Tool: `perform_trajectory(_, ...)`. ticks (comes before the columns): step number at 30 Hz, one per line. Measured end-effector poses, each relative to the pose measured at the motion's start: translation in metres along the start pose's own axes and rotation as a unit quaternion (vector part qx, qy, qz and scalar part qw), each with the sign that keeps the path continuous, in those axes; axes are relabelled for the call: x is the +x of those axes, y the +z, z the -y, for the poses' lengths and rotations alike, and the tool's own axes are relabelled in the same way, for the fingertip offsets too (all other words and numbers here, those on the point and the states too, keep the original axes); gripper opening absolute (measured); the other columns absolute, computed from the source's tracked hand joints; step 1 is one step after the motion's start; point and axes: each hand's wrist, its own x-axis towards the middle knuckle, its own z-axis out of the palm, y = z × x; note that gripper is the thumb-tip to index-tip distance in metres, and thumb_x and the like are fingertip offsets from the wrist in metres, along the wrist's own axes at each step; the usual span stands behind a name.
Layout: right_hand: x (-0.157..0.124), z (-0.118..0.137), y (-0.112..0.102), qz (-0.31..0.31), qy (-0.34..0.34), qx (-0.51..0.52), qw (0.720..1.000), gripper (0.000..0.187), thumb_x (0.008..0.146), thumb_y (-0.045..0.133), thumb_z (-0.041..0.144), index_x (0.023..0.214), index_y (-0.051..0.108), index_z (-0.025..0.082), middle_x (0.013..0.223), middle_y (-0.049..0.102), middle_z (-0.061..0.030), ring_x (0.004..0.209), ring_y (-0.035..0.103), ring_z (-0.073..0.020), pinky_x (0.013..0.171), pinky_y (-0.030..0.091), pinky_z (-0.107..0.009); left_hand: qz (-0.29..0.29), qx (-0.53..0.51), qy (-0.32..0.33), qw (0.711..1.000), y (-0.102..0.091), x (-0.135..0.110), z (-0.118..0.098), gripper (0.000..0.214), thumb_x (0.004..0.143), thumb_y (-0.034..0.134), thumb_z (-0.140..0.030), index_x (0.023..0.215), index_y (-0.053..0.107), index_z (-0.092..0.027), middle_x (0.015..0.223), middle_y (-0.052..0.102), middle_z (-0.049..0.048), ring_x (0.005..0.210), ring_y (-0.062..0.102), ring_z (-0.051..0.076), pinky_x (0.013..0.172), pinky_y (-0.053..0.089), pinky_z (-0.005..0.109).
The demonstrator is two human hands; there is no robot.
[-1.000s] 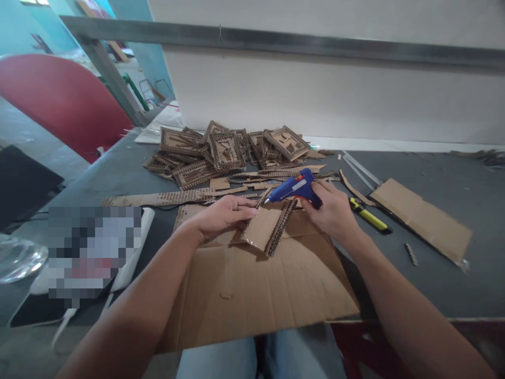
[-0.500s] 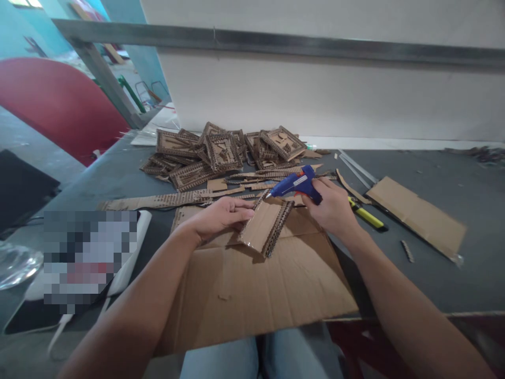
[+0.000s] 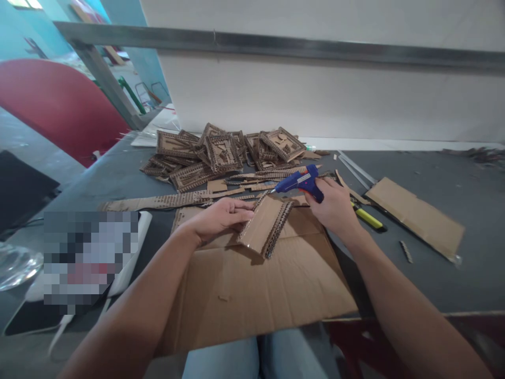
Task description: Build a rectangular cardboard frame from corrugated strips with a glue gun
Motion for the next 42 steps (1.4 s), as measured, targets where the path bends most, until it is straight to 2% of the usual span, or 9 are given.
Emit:
perform_trajectory(7,0.000,-0.002,0.002,0.007,0.049,-0.019,0.999,0.008,0.084,0.064,0.028,0.082,0.058,0.022,0.080,0.065,-0.0079,0.076,0.063,-0.0274,0.070,0.048,-0.037,-0.013,-0.002,-0.004,1.000,-0.004,-0.003,-0.001,0.047,0.079,0.083,-0.037,0.119,0.074,-0.013,0.095,0.077,0.0087,0.070,0.065,0.012,0.062,0.047,0.023)
perform_trajectory(12,0.001,0.003,0.001,0.015,0.115,0.003,0.993,0.025,0.083,0.064,0.043,0.074,0.052,0.024,0.075,0.062,-0.0065,0.075,0.060,-0.0253,0.068,0.046,-0.035,-0.006,-0.128,0.060,0.990,-0.003,-0.006,-0.007,0.040,0.073,0.088,-0.030,0.105,0.077,-0.010,0.091,0.078,0.0089,0.074,0.071,0.015,0.066,0.055,0.020)
perform_trajectory(16,0.002,0.009,0.002,0.049,0.155,0.038,0.986,0.028,0.080,0.064,0.048,0.083,0.060,0.021,0.080,0.066,-0.0082,0.077,0.061,-0.0246,0.069,0.046,-0.034,-0.125,-0.306,0.180,0.927,-0.007,-0.011,-0.016,0.022,0.077,0.083,-0.024,0.093,0.076,-0.011,0.082,0.078,0.0054,0.060,0.069,0.011,0.055,0.055,0.015)
perform_trajectory(21,-0.001,0.013,0.006,0.106,0.118,0.081,0.984,0.040,0.079,0.065,0.044,0.106,0.068,0.015,0.100,0.073,-0.0141,0.090,0.066,-0.0288,0.080,0.051,-0.041,-0.226,-0.464,0.204,0.832,-0.013,-0.015,-0.029,0.010,0.092,0.067,-0.015,0.100,0.072,-0.012,0.090,0.078,0.0043,0.061,0.069,0.005,0.055,0.054,0.009)
perform_trajectory(24,-0.005,0.014,0.008,0.119,0.086,0.088,0.985,0.041,0.080,0.067,0.045,0.108,0.069,0.015,0.105,0.069,-0.0153,0.098,0.065,-0.0301,0.089,0.052,-0.044,-0.248,-0.485,0.194,0.816,-0.012,-0.015,-0.032,0.014,0.097,0.060,-0.016,0.104,0.070,-0.010,0.091,0.078,0.0061,0.060,0.068,0.006,0.054,0.054,0.009)
perform_trajectory(30,0.007,0.023,0.003,0.048,0.063,0.046,0.996,0.030,0.093,0.062,0.043,0.098,0.074,0.016,0.111,0.065,-0.0170,0.110,0.061,-0.0313,0.098,0.048,-0.046,-0.262,-0.471,0.180,0.823,-0.011,-0.012,-0.031,0.018,0.099,0.055,-0.017,0.093,0.071,-0.011,0.085,0.078,0.0060,0.058,0.068,0.008,0.051,0.055,0.013)
perform_trajectory(34,0.044,0.055,0.005,0.168,-0.031,0.038,0.985,0.021,0.096,0.059,0.026,0.093,0.077,0.017,0.091,0.072,-0.0102,0.093,0.064,-0.0251,0.089,0.047,-0.038,-0.258,-0.463,0.181,0.828,-0.011,-0.013,-0.030,0.022,0.098,0.055,-0.015,0.084,0.071,-0.012,0.076,0.076,0.0040,0.056,0.068,0.009,0.050,0.055,0.014)
perform_trajectory(38,0.084,0.105,0.027,0.327,-0.194,-0.010,0.925,0.025,0.100,0.055,0.021,0.098,0.079,0.015,0.101,0.076,-0.0125,0.098,0.065,-0.0225,0.093,0.043,-0.034,-0.205,-0.480,0.210,0.827,-0.013,-0.017,-0.028,0.017,0.098,0.056,-0.016,0.092,0.072,-0.012,0.084,0.078,0.0053,0.059,0.068,0.007,0.052,0.055,0.012)
perform_trajectory(42,0.104,0.144,0.055,0.401,-0.213,-0.053,0.890,0.022,0.095,0.057,0.015,0.094,0.079,0.012,0.099,0.077,-0.0153,0.093,0.069,-0.0238,0.078,0.045,-0.031,-0.194,-0.499,0.227,0.813,-0.017,-0.020,-0.025,0.013,0.097,0.059,-0.017,0.095,0.071,-0.013,0.085,0.077,0.0040,0.059,0.067,0.005,0.054,0.054,0.010)
